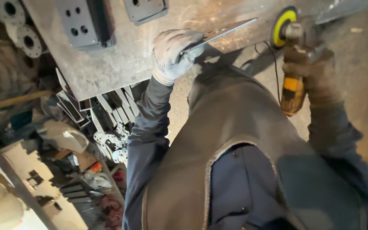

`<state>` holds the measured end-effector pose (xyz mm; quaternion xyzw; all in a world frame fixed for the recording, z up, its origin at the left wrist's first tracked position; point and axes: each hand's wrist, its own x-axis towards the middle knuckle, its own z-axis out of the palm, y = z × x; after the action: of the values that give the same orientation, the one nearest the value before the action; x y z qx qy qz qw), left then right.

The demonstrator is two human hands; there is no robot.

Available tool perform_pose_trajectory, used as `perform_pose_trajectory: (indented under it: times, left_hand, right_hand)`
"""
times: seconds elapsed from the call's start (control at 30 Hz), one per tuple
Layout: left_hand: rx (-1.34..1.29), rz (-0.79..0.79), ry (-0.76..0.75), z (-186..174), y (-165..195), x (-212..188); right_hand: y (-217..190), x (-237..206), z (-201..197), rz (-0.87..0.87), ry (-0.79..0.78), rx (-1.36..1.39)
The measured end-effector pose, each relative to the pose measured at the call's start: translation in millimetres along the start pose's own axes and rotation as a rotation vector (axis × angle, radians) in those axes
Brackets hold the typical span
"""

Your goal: The person holds perforated flat metal plates on a workbench and grinds their edges and surfaces with an angle grinder, producing sparks, repositioning the plates to grind different sides, and setting finished plates aside.

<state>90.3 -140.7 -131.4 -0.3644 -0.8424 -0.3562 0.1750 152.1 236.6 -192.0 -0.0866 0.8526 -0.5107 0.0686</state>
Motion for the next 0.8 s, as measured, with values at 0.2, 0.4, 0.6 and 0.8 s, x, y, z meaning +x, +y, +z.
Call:
perform_pose_trajectory:
  times: [0.2,0.4,0.6,0.8]
  left_hand:
    - [-0.119,-0.187,0.206,-17.7,-1.6,-24.1]
    - [-0.241,-0.616,0.450,-32.7,-20.9,-63.2]
    - [-0.303,-0.444,0.416,-76.9,-25.2,-76.4]
    - [0.428,-0.389,0.101,-109.0,12.9,-35.8]
  right_hand:
    - [-10.7,-2.1,7.8,0.164,0.140,0.503]
    - [-13.6,0.3,10.4,0.344,0.201,0.609]
    - [-12.4,-3.1,9.3,0.213,0.087,0.527]
    - [-18.7,1.6,5.3,0.244,0.065,0.459]
